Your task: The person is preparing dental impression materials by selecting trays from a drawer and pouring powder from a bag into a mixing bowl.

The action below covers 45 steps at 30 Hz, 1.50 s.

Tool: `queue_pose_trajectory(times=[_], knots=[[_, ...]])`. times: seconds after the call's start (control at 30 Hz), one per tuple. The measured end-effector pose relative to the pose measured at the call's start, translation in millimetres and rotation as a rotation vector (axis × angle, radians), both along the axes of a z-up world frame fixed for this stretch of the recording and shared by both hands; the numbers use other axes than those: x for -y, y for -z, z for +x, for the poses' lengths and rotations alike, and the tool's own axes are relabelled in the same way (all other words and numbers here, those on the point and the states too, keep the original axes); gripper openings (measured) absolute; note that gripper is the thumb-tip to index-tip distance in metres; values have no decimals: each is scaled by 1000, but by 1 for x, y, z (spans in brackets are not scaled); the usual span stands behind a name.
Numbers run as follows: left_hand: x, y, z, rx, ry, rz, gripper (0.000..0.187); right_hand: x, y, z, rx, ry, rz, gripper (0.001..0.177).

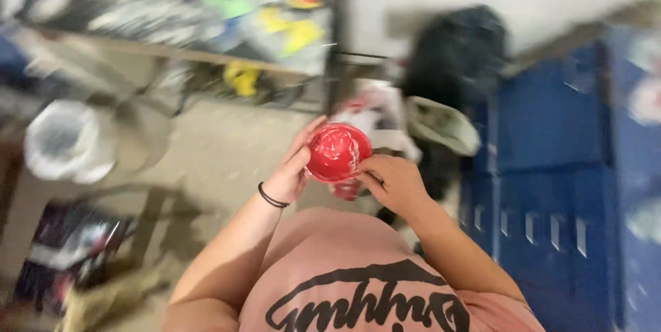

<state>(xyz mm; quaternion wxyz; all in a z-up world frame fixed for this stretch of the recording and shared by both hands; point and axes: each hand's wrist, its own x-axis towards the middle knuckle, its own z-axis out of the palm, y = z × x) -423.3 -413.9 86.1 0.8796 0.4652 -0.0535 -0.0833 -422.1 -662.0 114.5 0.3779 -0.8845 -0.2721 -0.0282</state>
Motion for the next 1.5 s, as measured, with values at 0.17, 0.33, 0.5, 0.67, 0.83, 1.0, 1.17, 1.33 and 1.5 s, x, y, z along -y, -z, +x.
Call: queue_pose_trajectory(times=[0.17,0.33,0.5,0.67,0.83,1.0,1.17,1.33,1.5], knots=[[-131,10,-85,-436,-516,-197,77,-146,12,-17,-52,-226,43,42],[-222,-3,-151,-494,-835,-281,74,-238,32,19,85,-285,35,30],[-279,11,-180,-524,-995,-381,68,-314,44,78,101,-263,-72,15],[-332,-13,-153,-525,-1089,-408,67,-396,55,156,-42,-78,8,40],[-404,18,-85,-462,-1117,-319,65,-494,66,287,-87,-87,11,50],[-462,-11,9,-397,-1078,-227,65,-600,42,432,-116,-34,32,21],[-495,-38,71,-143,-926,-103,77,-697,45,558,-25,-50,-405,36],[-521,-43,118,-200,-836,-172,91,-747,48,590,-131,108,-610,32],[-570,-32,152,-344,-623,-183,98,-763,46,587,-369,215,-767,36]])
